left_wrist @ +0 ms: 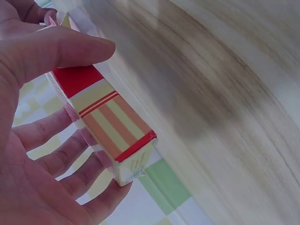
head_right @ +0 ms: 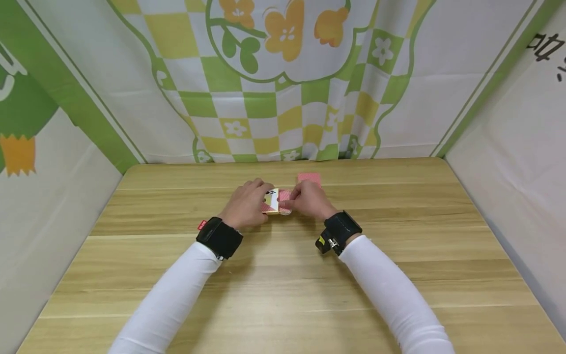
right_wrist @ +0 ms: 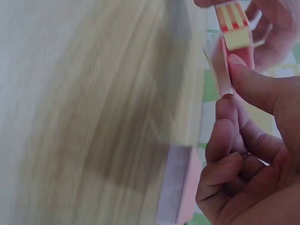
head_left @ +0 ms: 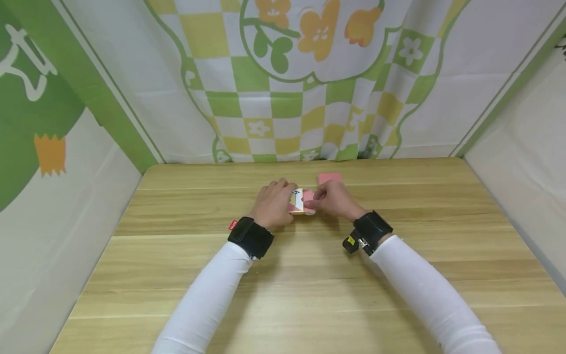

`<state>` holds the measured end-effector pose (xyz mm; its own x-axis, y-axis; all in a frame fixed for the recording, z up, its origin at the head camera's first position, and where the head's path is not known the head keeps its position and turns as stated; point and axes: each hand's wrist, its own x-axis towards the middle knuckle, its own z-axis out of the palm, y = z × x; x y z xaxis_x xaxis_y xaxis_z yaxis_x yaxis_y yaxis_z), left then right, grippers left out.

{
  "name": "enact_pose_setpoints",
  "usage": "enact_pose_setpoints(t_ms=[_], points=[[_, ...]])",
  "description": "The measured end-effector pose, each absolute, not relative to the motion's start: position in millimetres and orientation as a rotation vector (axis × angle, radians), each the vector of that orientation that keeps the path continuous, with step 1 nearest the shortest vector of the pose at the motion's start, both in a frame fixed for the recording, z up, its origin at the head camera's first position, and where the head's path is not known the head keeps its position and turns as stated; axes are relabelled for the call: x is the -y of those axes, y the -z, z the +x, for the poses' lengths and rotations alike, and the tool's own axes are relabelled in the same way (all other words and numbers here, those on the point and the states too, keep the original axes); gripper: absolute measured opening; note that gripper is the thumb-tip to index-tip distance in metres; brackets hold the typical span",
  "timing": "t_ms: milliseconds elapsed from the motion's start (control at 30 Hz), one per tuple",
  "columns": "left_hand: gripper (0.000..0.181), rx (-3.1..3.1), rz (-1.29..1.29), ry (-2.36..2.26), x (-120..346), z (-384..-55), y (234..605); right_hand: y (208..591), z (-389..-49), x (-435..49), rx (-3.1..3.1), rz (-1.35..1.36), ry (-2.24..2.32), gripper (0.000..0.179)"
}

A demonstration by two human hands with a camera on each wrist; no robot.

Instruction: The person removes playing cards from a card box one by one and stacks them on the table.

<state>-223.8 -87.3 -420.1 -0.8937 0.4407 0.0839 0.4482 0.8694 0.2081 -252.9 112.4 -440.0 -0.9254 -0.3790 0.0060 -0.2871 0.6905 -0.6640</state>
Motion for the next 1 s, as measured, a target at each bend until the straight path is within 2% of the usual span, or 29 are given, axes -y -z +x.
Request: enact_pose_setpoints(t_ms=[267,400,533,700,1000], points=[[0.071,3.016,-0.709,0.361,89,-224,421,432,-252,-136,-2.734,-0.482,1.03,0.027],[0.071,3.01,-0.714,0.348,88,-225,423,426,-251,-140,-2.797,-0.472,0.922,0.034],[0.07,3.011,-0.719,0.357,87,-225,423,418,-252,-134,-2.898,-0.72,0.732,0.051],[0.07,3.019,-0.726,0.363,85,-224,425,414,-251,-123,-2.806,-1.086,0.554,0.056],[0.07,3.011,-0.724,0.372,84,-226,428,415,-252,-123,-2.783,-1.087,0.529,0.052]])
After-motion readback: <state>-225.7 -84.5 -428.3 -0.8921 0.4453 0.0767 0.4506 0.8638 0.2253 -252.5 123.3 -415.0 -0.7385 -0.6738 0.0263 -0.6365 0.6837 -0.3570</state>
